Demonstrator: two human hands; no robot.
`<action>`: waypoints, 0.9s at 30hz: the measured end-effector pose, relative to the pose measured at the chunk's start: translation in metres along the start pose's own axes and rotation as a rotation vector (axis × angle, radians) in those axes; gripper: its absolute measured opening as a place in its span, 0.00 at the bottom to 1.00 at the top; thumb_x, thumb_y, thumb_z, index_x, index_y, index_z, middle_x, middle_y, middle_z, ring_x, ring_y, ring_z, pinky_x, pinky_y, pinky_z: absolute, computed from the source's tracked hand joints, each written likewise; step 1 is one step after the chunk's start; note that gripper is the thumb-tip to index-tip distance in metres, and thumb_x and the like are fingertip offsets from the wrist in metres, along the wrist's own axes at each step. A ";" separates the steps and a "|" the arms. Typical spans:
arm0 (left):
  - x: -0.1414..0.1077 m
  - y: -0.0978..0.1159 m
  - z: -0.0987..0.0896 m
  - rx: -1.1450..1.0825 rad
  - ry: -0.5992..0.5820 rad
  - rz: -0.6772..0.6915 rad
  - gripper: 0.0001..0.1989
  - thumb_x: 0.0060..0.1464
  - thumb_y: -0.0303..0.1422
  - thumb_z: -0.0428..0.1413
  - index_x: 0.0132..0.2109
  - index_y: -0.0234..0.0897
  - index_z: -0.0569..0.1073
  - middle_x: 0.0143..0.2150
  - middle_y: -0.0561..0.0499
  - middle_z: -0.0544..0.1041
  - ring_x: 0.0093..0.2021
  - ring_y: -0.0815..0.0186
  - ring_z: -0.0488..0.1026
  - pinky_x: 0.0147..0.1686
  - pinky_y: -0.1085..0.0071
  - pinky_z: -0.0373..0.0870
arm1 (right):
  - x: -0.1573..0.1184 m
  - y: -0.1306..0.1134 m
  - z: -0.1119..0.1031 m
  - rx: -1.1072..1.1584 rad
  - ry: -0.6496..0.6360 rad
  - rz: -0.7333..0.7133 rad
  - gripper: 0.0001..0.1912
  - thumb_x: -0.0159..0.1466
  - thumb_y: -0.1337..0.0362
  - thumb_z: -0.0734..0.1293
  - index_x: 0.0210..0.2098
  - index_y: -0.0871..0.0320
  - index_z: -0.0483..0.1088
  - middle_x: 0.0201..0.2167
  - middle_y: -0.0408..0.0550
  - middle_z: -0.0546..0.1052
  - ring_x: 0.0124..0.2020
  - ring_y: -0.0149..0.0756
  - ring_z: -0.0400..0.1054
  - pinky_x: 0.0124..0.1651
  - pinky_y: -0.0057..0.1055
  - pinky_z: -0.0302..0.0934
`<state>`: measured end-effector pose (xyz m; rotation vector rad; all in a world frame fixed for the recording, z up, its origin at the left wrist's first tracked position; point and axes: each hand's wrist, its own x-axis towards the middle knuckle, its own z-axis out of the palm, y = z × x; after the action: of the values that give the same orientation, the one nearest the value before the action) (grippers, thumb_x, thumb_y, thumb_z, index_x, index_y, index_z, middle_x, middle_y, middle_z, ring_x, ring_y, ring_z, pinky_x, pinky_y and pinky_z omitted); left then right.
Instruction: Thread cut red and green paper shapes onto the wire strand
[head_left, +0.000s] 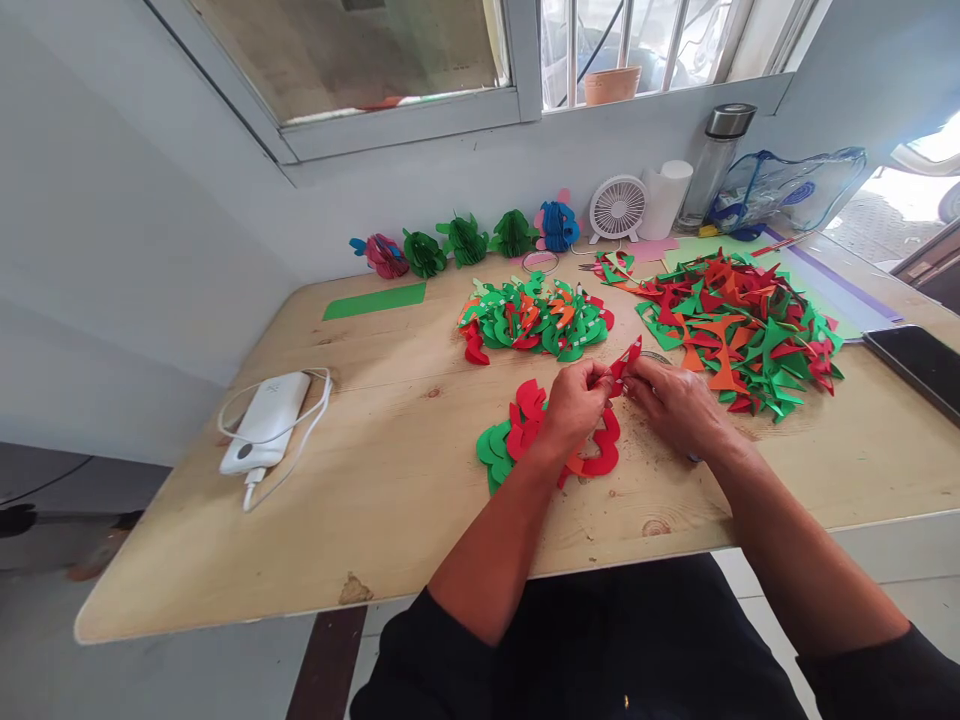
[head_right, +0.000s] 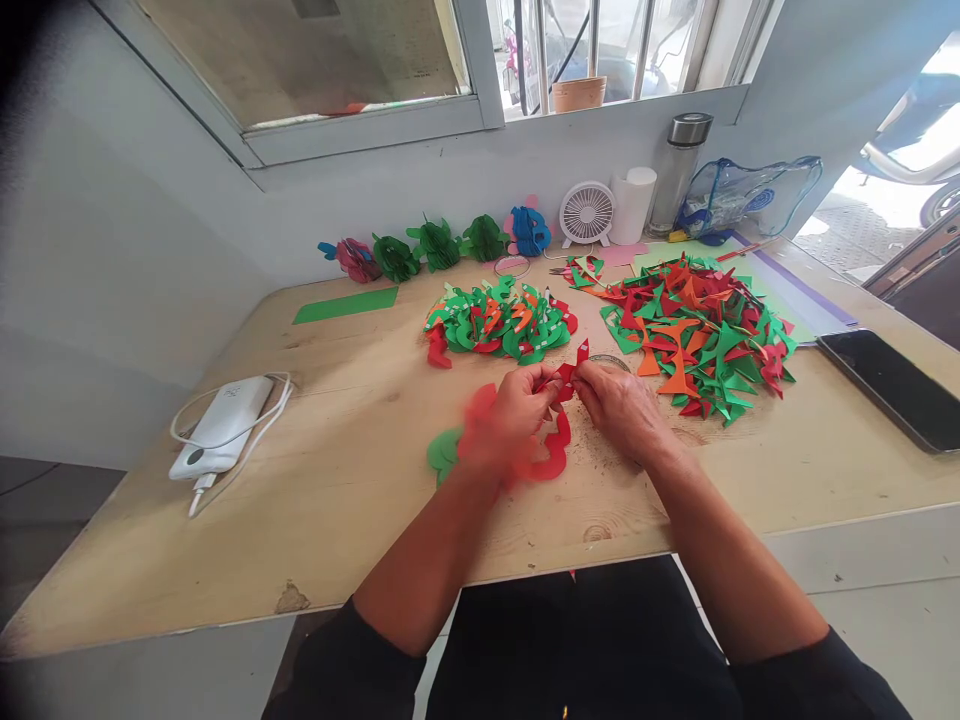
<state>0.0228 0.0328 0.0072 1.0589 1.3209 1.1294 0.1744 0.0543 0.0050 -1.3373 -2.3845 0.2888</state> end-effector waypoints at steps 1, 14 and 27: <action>0.000 0.000 0.000 -0.002 0.000 -0.002 0.06 0.51 0.25 0.53 0.27 0.35 0.71 0.21 0.55 0.70 0.20 0.76 0.65 0.25 0.80 0.64 | 0.000 0.000 0.000 0.000 0.003 -0.005 0.10 0.65 0.62 0.56 0.30 0.56 0.66 0.26 0.46 0.72 0.27 0.33 0.63 0.28 0.28 0.47; 0.005 -0.009 0.000 0.048 -0.013 0.059 0.02 0.47 0.28 0.55 0.29 0.34 0.73 0.22 0.56 0.70 0.21 0.75 0.64 0.23 0.78 0.60 | 0.000 -0.001 0.001 -0.071 -0.003 0.018 0.11 0.65 0.61 0.56 0.31 0.56 0.67 0.27 0.47 0.73 0.28 0.35 0.65 0.27 0.28 0.45; 0.005 -0.012 -0.002 0.140 -0.012 0.078 0.03 0.46 0.28 0.55 0.29 0.34 0.74 0.23 0.54 0.71 0.23 0.74 0.64 0.23 0.78 0.58 | 0.000 -0.002 0.002 -0.145 0.032 -0.013 0.11 0.65 0.62 0.56 0.31 0.56 0.68 0.28 0.48 0.74 0.29 0.36 0.65 0.26 0.30 0.40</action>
<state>0.0211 0.0351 -0.0056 1.2270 1.3751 1.0993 0.1718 0.0532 0.0039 -1.3774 -2.4263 0.0920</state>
